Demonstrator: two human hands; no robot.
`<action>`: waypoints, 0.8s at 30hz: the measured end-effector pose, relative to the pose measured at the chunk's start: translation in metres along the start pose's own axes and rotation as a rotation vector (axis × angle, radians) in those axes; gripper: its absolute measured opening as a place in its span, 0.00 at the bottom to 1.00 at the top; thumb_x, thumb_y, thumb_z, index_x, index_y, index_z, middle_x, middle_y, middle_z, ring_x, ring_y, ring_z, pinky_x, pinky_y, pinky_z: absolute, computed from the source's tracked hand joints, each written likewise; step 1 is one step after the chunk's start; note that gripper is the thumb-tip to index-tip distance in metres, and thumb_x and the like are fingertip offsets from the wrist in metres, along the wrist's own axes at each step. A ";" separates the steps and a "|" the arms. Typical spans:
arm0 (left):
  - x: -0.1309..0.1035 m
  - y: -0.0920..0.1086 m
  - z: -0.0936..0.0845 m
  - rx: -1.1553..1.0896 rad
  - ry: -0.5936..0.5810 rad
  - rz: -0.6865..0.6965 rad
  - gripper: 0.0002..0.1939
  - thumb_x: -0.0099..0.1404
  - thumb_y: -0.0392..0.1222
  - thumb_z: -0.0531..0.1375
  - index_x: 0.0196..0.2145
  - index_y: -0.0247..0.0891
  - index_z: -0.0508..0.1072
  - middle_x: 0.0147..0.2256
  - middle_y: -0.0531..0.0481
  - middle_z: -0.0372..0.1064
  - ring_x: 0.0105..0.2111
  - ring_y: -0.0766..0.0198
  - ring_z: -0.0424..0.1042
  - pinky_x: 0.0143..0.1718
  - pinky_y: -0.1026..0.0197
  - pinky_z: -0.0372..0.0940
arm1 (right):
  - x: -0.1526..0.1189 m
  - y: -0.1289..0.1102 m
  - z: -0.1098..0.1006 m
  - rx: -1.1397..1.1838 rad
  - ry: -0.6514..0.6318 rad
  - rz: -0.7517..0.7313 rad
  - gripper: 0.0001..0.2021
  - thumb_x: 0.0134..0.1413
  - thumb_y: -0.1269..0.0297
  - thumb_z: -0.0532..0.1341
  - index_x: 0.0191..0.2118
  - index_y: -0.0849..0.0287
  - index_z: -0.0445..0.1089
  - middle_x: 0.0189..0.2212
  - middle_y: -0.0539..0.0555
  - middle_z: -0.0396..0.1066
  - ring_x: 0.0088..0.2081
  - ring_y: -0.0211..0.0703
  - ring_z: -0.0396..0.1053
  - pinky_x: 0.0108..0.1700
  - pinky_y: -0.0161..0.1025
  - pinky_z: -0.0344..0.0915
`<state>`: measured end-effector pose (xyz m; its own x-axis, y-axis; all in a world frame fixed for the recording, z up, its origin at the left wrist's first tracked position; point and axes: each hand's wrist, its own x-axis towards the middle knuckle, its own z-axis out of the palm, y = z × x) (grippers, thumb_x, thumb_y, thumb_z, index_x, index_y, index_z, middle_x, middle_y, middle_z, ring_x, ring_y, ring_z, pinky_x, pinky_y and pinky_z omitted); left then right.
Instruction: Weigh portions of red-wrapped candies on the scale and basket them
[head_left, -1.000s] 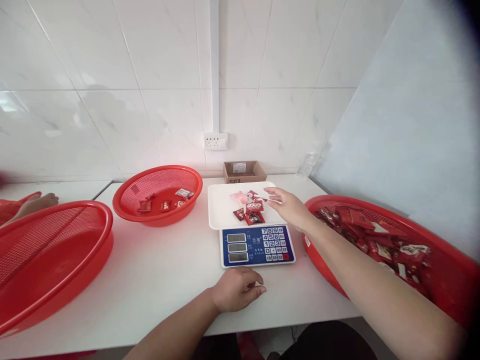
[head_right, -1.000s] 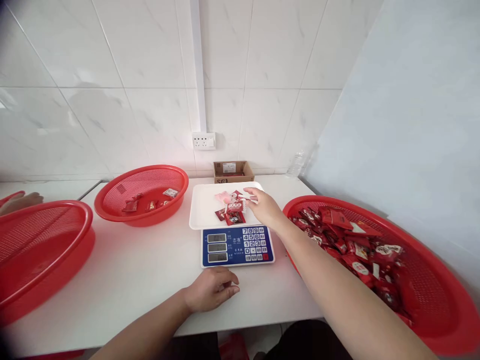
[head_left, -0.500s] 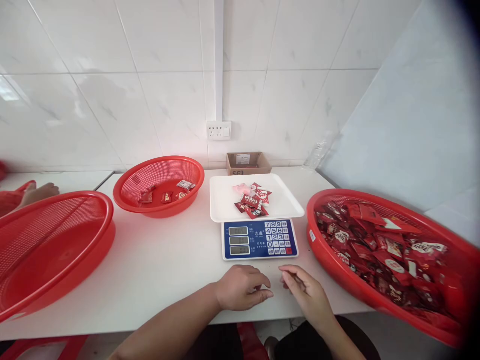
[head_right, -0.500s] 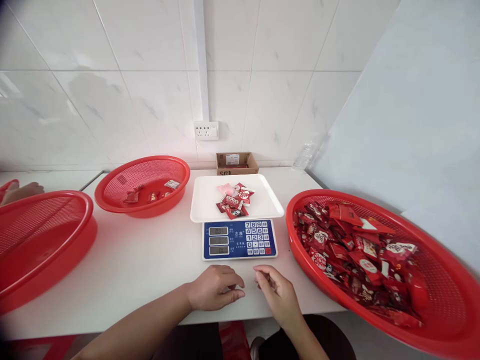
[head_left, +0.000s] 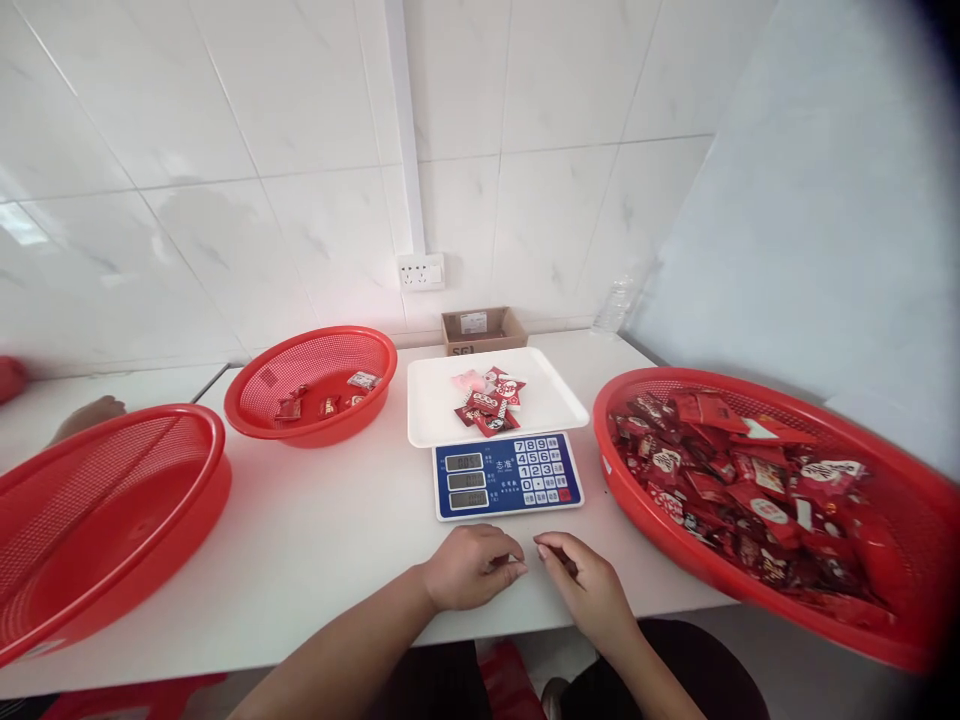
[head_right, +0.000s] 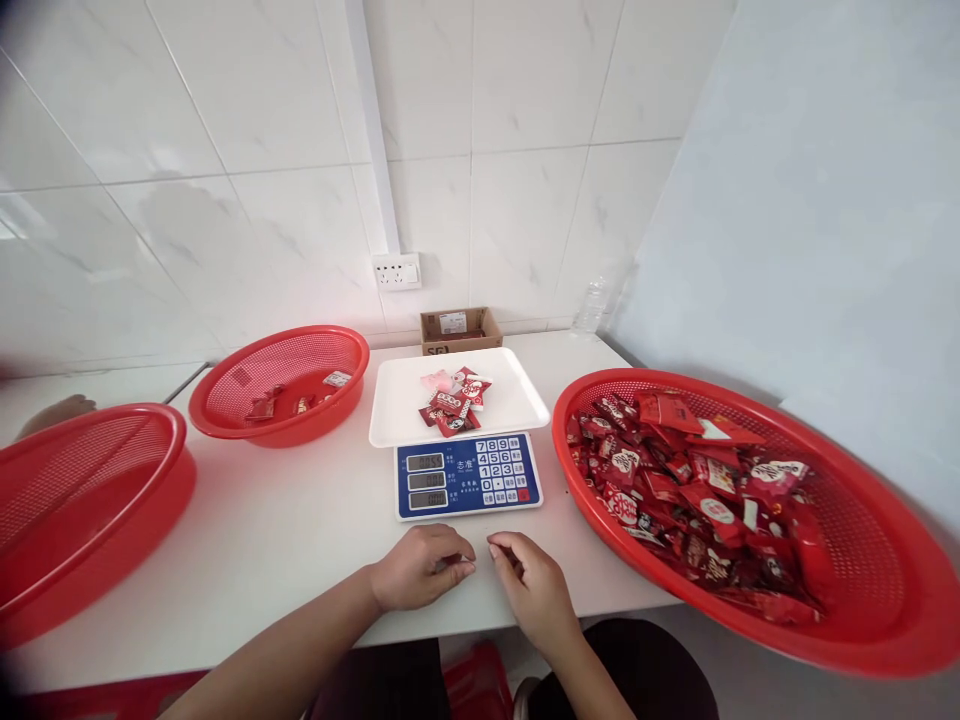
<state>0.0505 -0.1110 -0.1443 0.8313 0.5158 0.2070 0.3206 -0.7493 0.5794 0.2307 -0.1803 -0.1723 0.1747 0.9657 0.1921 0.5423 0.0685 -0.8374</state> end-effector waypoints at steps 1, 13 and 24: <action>0.000 0.000 0.001 0.002 0.006 0.003 0.11 0.64 0.43 0.51 0.38 0.39 0.72 0.30 0.50 0.71 0.30 0.66 0.69 0.33 0.66 0.63 | 0.000 0.000 0.000 -0.002 0.002 -0.006 0.13 0.54 0.56 0.53 0.34 0.56 0.71 0.31 0.54 0.75 0.31 0.41 0.71 0.33 0.34 0.67; -0.014 -0.002 -0.052 0.236 0.619 0.111 0.07 0.64 0.37 0.52 0.38 0.38 0.68 0.31 0.47 0.71 0.32 0.64 0.70 0.34 0.63 0.65 | -0.003 0.000 -0.002 0.017 -0.001 -0.015 0.13 0.54 0.56 0.53 0.33 0.56 0.71 0.31 0.54 0.75 0.32 0.41 0.72 0.33 0.35 0.68; -0.059 -0.065 -0.212 0.687 0.563 -0.874 0.27 0.63 0.52 0.48 0.56 0.36 0.58 0.56 0.38 0.55 0.58 0.47 0.51 0.54 0.47 0.53 | -0.003 -0.001 -0.005 0.027 -0.032 -0.018 0.13 0.55 0.56 0.52 0.34 0.55 0.71 0.32 0.54 0.75 0.34 0.43 0.72 0.35 0.36 0.69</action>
<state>-0.1160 -0.0048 -0.0266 -0.0355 0.9294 0.3673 0.9796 -0.0404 0.1969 0.2335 -0.1847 -0.1699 0.1382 0.9718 0.1910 0.5227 0.0923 -0.8475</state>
